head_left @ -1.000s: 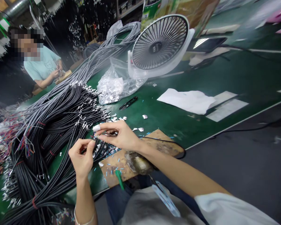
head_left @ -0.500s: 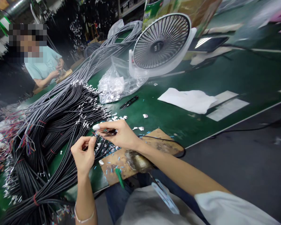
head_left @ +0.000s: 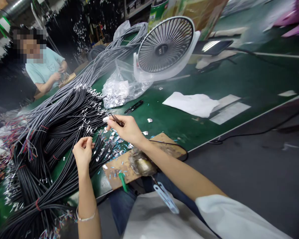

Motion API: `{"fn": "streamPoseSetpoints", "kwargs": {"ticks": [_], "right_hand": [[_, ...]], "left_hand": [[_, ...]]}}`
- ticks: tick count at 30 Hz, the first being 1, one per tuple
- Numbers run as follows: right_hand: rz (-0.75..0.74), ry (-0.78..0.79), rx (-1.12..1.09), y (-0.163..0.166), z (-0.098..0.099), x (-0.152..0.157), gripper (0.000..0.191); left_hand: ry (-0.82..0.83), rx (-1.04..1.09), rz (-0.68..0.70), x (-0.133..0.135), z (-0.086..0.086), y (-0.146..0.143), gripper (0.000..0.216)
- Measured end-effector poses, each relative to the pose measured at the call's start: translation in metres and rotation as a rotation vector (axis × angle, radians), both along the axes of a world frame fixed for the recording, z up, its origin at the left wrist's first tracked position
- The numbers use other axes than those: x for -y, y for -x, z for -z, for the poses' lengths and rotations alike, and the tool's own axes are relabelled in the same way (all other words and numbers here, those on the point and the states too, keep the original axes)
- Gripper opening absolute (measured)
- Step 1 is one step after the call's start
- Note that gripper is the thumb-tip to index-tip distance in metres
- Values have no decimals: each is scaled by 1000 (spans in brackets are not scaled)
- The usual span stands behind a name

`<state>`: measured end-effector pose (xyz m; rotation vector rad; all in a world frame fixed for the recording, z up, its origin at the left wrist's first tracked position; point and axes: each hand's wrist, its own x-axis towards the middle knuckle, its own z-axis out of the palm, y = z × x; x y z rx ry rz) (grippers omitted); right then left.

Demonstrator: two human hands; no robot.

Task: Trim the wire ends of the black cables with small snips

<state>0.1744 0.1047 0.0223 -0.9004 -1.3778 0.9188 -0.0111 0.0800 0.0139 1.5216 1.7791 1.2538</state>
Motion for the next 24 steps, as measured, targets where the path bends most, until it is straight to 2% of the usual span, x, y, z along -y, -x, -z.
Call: {"fn": "streamPoseSetpoints", "kwargs": {"ticks": [3,8,12,15,17,21,24], "right_hand": [[-18,-13,85,0,-2,1,39],[-113,-17,247,6,-2,5,37],[-140,-35,313,11,-1,8,36],[-144,-48,339,15,0,9,24],[-139,-47,345,15,1,10,19],[-113,-9,354,14,-1,13,22],[-96,32,362,12,-2,15,19]], "left_hand": [[-4,-107,-31,-9,11,5,10],[-34,-154,18,-18,21,-4,6],[-149,-84,16,-15,12,-9,24],[-240,-44,33,-4,1,-12,44],[-293,-43,39,4,-6,-14,49],[-262,-46,69,16,-13,-18,52],[-248,-22,58,18,-11,-19,53]]}}
